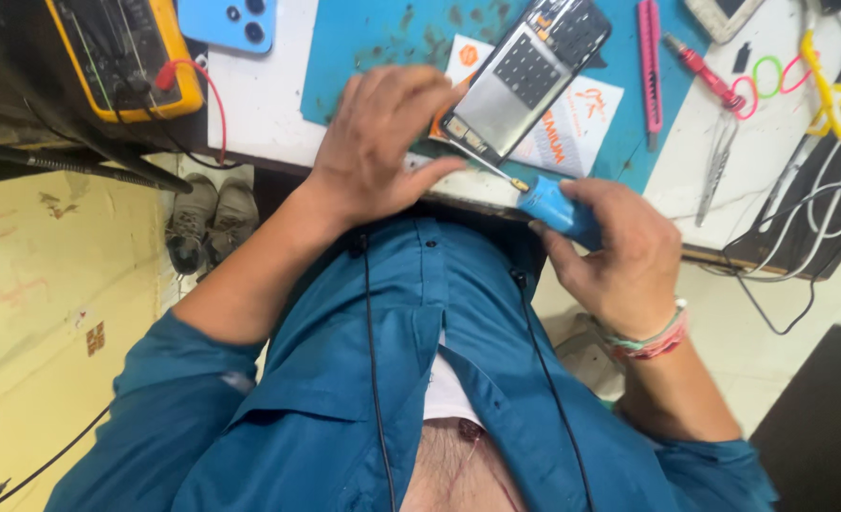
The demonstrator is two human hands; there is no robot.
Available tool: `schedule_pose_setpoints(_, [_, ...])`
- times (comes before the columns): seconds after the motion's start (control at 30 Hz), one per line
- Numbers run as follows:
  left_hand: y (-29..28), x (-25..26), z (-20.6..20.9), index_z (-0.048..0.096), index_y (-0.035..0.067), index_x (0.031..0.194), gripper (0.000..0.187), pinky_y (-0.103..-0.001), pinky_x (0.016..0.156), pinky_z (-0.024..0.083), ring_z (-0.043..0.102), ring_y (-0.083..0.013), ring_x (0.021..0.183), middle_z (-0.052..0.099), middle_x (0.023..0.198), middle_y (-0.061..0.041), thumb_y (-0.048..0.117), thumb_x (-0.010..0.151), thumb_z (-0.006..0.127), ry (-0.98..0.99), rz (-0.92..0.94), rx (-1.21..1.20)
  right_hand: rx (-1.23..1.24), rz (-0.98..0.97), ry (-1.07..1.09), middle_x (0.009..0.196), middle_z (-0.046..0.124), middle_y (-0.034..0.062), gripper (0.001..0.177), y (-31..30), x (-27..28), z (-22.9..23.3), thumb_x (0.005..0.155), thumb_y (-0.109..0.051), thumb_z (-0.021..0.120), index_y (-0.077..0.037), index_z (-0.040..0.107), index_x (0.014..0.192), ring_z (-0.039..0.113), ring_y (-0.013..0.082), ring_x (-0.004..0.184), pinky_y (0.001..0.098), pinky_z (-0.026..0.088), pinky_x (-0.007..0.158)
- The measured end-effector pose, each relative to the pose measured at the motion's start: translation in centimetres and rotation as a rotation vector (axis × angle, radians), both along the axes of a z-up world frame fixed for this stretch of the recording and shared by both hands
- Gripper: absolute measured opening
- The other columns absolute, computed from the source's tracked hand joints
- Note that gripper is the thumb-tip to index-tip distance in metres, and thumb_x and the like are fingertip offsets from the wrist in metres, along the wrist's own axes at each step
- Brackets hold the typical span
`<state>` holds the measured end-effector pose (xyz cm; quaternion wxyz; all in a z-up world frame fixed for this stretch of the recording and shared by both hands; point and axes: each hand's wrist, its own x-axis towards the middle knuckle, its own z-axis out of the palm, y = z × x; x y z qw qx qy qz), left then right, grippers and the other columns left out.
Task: The person uses a pink plastic tool to pry and separate the screen from the phone's frame. They then use a blue soldering iron to apply heat to the edges of the screen and the phone body, working to remove the display assembly.
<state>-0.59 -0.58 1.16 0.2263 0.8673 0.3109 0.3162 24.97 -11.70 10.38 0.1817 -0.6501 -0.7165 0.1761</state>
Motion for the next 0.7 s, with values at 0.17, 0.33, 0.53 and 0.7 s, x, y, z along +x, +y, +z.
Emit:
schedule_pose_setpoints(0.17, [-0.5, 0.1, 1.7, 0.074, 0.013, 0.111, 0.022, -0.039, 0.092, 0.047, 0.066, -0.0259, 0.107, 0.072, 0.113, -0.006, 0.014, 0.091, 0.083, -0.049, -0.195, -0.212, -0.042, 0.027, 0.229, 0.101, 0.073, 0.0117, 0.043, -1.0, 2.3, -1.8, 0.077, -0.013, 0.091, -0.002, 0.068, 0.111, 0.073, 0.0234, 0.08, 0.0322, 0.057, 0.07])
schedule_pose_setpoints(0.33, [0.1, 1.1, 3.8, 0.075, 0.004, 0.105, 0.017, -0.03, 0.084, 0.056, 0.072, -0.0202, 0.097, 0.074, 0.105, -0.009, 0.0, 0.089, 0.075, -0.331, -0.298, -0.571, -0.089, 0.011, 0.402, 0.101, 0.075, 0.0099, 0.044, -1.8, 3.8, -2.2, 0.074, -0.013, 0.091, -0.002, 0.068, 0.11, 0.075, 0.0205, 0.083, 0.0296, 0.058, 0.072])
schedule_pose_setpoints(0.53, [0.3, 2.1, 6.2, 0.074, -0.001, 0.095, 0.008, -0.027, 0.07, 0.052, 0.068, -0.0149, 0.08, 0.075, 0.094, -0.01, -0.004, 0.088, 0.073, -0.305, -0.181, -0.648, -0.078, 0.07, 0.51, 0.108, 0.074, 0.0121, 0.05, -2.9, 5.2, -2.3, 0.078, -0.012, 0.089, -0.001, 0.059, 0.117, 0.075, 0.0215, 0.093, 0.0304, 0.058, 0.081])
schedule_pose_setpoints(0.7, [2.7, 1.2, 7.5, 0.063, 0.001, 0.101, 0.009, -0.027, 0.073, 0.055, 0.062, -0.0114, 0.077, 0.063, 0.088, -0.005, 0.002, 0.095, 0.056, -0.748, 0.001, -0.826, -0.073, -0.14, 0.48, 0.106, 0.072, 0.0128, 0.046, -5.1, 7.5, -3.3, 0.083, -0.011, 0.085, -0.001, 0.06, 0.12, 0.072, 0.0233, 0.095, 0.0314, 0.057, 0.086])
